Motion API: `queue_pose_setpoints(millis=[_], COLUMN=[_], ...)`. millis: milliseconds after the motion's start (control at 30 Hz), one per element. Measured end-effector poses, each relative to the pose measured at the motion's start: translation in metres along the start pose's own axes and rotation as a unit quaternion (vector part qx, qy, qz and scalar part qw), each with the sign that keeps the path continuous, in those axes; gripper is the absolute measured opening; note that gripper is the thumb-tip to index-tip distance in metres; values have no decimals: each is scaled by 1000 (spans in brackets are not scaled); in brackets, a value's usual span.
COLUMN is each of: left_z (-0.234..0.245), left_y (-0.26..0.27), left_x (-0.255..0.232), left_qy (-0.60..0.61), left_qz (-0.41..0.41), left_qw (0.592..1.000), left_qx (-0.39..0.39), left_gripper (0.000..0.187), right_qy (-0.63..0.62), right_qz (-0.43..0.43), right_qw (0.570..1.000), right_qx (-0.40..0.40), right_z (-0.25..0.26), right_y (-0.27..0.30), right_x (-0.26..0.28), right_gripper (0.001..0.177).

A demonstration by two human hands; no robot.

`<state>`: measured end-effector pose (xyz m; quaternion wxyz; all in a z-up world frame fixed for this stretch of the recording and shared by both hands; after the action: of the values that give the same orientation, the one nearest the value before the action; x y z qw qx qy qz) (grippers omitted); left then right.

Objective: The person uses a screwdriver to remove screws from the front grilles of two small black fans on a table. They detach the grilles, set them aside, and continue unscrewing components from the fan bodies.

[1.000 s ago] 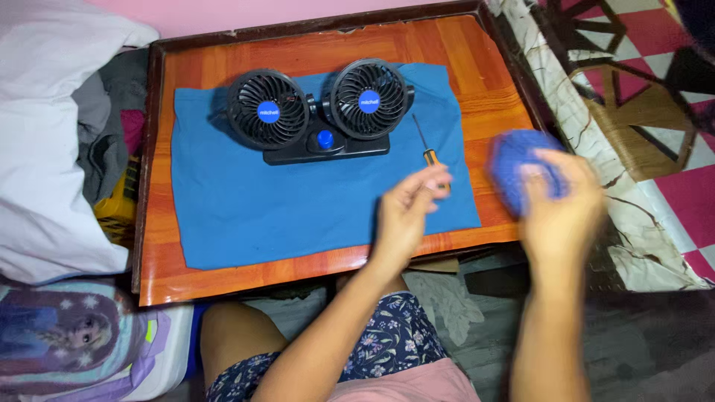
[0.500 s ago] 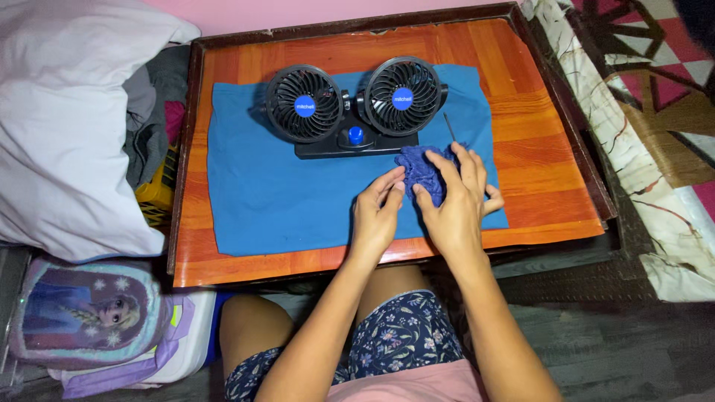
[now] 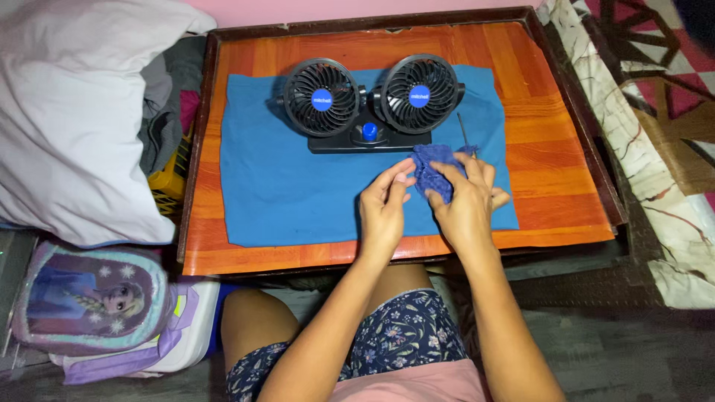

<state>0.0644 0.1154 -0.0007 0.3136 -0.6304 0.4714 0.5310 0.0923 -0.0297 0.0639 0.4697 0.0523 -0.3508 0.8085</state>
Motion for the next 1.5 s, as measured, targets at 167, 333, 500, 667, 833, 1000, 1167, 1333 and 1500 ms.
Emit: queue_pose_setpoints(millis=[167,333,500,667,833,1000,1167,1333,1500], left_z=[-30,-50,-34,21,66,71,87,85,86], left_y=[15,14,-2,-9,-22,-13,-71,-49,-28], left_x=[-22,-25,-3,-44,-103,-177,-174,-171,-166], left_qy=[-17,-10,34,-11,-125,-407,-441,-393,-367], left_qz=[-96,-117,-24,-196,-248,-388,-213,-339,-376], left_qw=[995,993,999,980,951,779,849,824,813], left_qx=[-5,20,28,-17,-133,-278,-199,-230,-251], left_gripper=[28,27,28,20,28,70,101,76,58], right_qy=[-67,-44,181,18,-199,-163,-52,-35,-83], right_qz=[26,24,5,81,57,227,278,242,270], right_qw=[993,982,971,984,974,953,958,970,954], right_qx=[-91,-183,-157,-155,-89,-119,-39,7,-97], right_z=[24,79,83,67,40,26,-12,-30,-19], right_y=[1,9,-8,-26,-64,-94,-137,-150,-129], right_x=[-12,-48,-60,-25,13,91,135,144,151], right_gripper=[31,34,39,36,32,37,84,72,60])
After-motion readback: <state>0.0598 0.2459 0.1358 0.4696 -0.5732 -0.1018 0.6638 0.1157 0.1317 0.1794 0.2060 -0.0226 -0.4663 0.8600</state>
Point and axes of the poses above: each hand's wrist, its own y-axis away from the middle knuckle, its own z-axis out of the back of the hand, x = y × z, the point moved 9 cm from there along -y, towards the middle knuckle, and after that the axes turned 9 degrees about z, right-handed, at the moved point
